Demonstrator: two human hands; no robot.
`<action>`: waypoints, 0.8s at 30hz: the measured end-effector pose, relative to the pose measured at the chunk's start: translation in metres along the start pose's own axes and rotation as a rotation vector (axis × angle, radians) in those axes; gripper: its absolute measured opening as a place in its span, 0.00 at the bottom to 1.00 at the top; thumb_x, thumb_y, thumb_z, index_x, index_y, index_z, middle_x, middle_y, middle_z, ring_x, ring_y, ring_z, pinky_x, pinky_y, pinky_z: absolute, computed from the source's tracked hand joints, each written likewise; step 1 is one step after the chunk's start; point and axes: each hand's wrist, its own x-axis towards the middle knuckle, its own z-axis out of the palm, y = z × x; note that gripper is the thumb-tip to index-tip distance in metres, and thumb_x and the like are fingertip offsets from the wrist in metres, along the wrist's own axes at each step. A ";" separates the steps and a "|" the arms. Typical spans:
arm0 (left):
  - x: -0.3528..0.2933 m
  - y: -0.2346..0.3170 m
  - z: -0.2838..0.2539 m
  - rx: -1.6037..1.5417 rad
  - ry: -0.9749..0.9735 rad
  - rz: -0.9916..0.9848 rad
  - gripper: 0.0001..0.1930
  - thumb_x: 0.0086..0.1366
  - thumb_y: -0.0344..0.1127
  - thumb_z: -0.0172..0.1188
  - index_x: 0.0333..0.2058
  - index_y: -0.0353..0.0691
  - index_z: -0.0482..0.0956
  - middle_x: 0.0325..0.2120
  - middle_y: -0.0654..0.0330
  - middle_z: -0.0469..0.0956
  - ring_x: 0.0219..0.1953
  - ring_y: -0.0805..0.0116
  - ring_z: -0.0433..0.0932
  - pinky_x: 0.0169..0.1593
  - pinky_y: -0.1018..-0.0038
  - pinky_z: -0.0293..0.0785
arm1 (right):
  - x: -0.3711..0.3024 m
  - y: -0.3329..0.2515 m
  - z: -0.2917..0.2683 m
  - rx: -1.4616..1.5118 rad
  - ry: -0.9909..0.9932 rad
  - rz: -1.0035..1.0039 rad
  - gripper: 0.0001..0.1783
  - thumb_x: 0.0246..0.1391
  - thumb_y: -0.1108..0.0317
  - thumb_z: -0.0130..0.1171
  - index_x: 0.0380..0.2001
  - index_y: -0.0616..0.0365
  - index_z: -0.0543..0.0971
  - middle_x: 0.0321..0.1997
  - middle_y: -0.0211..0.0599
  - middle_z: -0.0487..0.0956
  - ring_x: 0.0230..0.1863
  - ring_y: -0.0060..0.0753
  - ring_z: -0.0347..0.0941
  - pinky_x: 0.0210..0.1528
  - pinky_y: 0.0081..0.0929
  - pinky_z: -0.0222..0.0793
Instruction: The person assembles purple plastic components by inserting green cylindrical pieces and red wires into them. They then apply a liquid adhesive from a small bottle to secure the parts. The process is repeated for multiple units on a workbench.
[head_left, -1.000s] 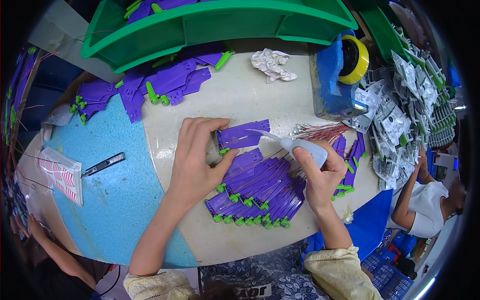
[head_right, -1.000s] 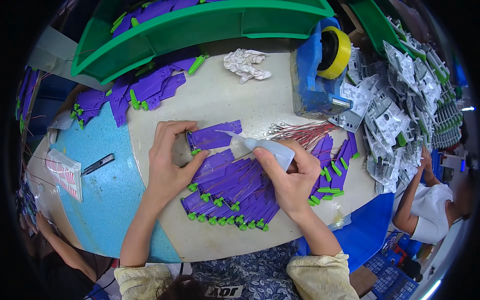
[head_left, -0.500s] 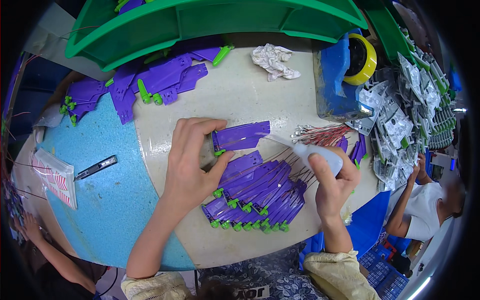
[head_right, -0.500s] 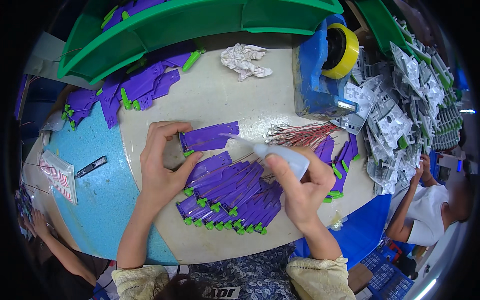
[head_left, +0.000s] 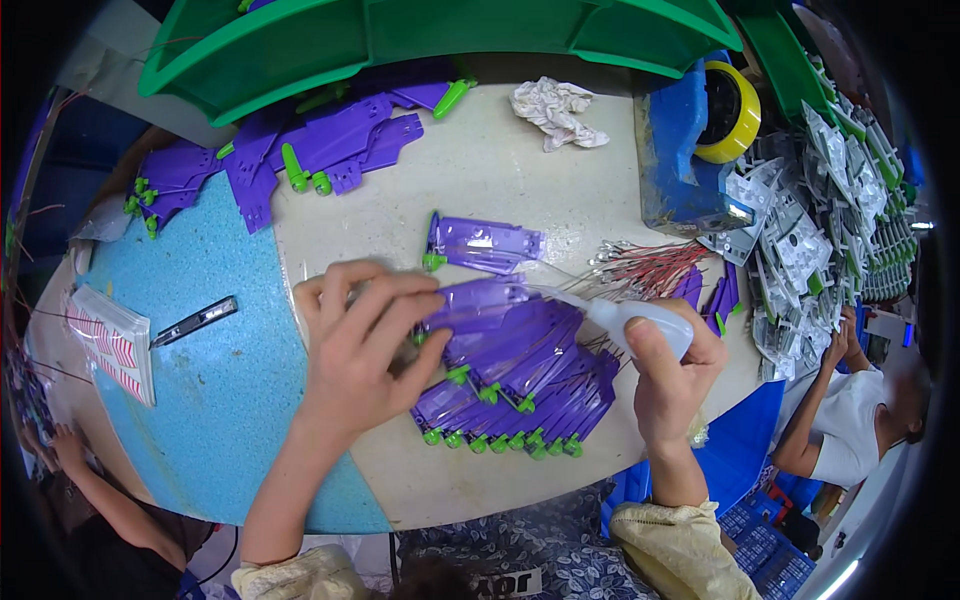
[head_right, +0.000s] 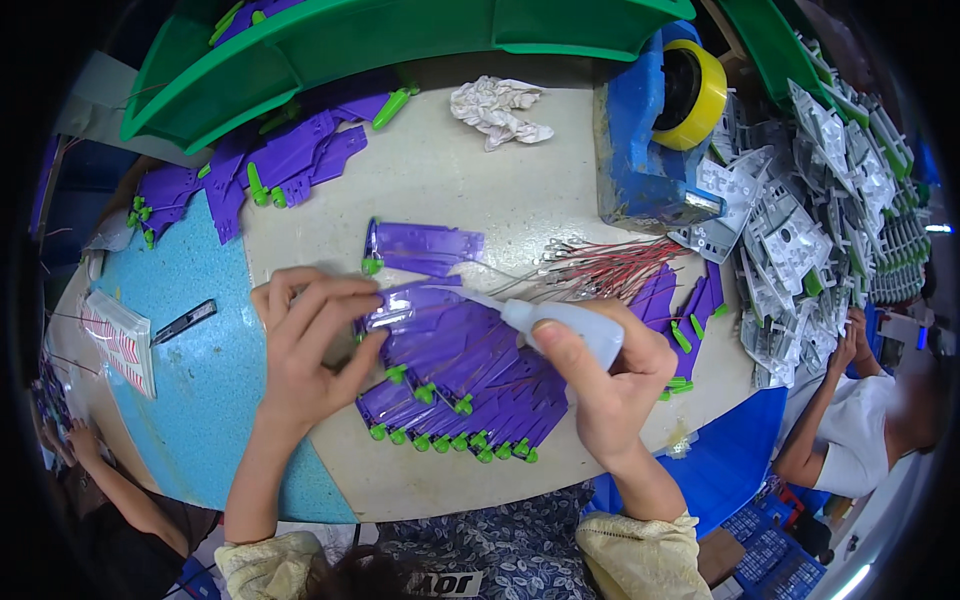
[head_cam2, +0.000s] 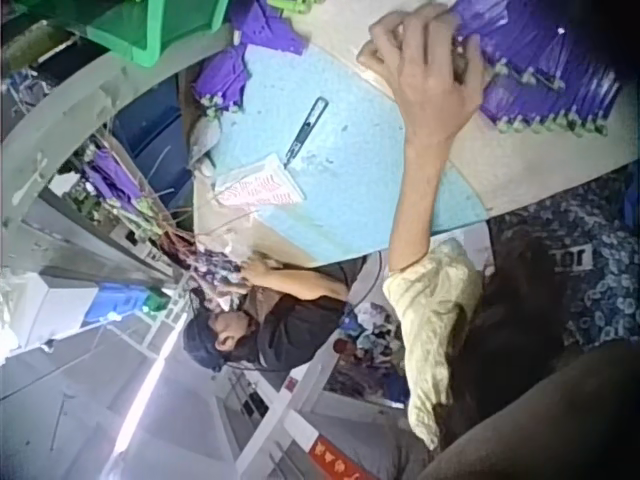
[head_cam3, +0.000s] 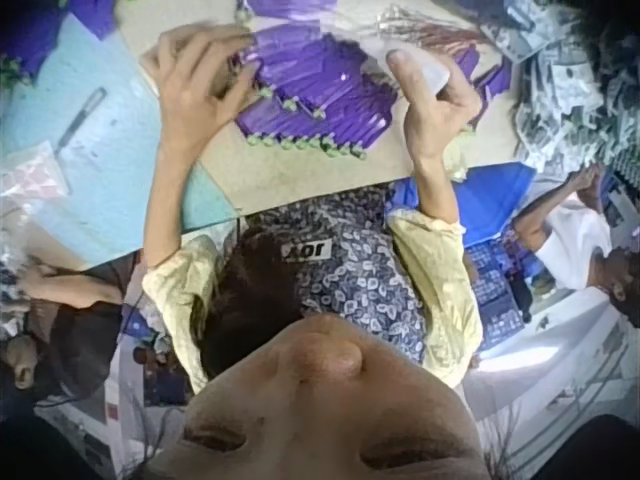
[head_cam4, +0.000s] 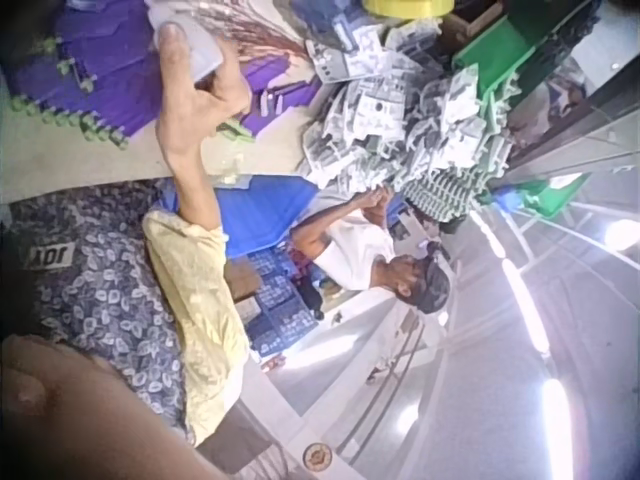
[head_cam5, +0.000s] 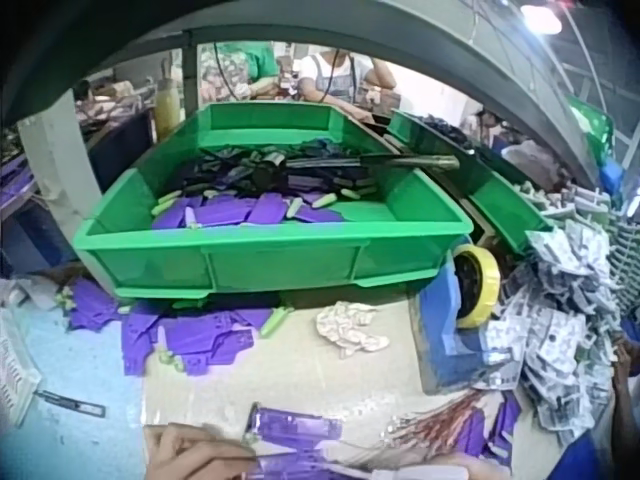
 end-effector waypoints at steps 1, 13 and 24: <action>0.003 -0.001 0.003 -0.024 0.028 -0.039 0.15 0.47 0.34 0.74 0.35 0.43 0.83 0.42 0.65 0.83 0.45 0.58 0.73 0.51 0.63 0.60 | -0.001 0.000 0.004 -0.057 -0.035 -0.038 0.08 0.54 0.72 0.72 0.34 0.66 0.85 0.28 0.29 0.83 0.27 0.14 0.72 0.30 0.16 0.64; 0.006 -0.002 0.007 -0.215 0.034 -0.125 0.18 0.48 0.28 0.75 0.39 0.40 0.81 0.40 0.60 0.84 0.46 0.57 0.73 0.52 0.64 0.63 | -0.006 -0.003 0.014 -0.190 -0.013 -0.047 0.09 0.51 0.73 0.75 0.32 0.66 0.86 0.24 0.30 0.82 0.24 0.13 0.72 0.25 0.16 0.64; 0.010 -0.004 0.004 -0.026 0.173 0.011 0.13 0.49 0.32 0.74 0.35 0.43 0.84 0.42 0.62 0.83 0.46 0.57 0.73 0.51 0.63 0.62 | -0.005 -0.009 -0.008 0.073 0.117 0.201 0.11 0.55 0.65 0.69 0.31 0.62 0.81 0.23 0.24 0.76 0.23 0.10 0.65 0.22 0.11 0.54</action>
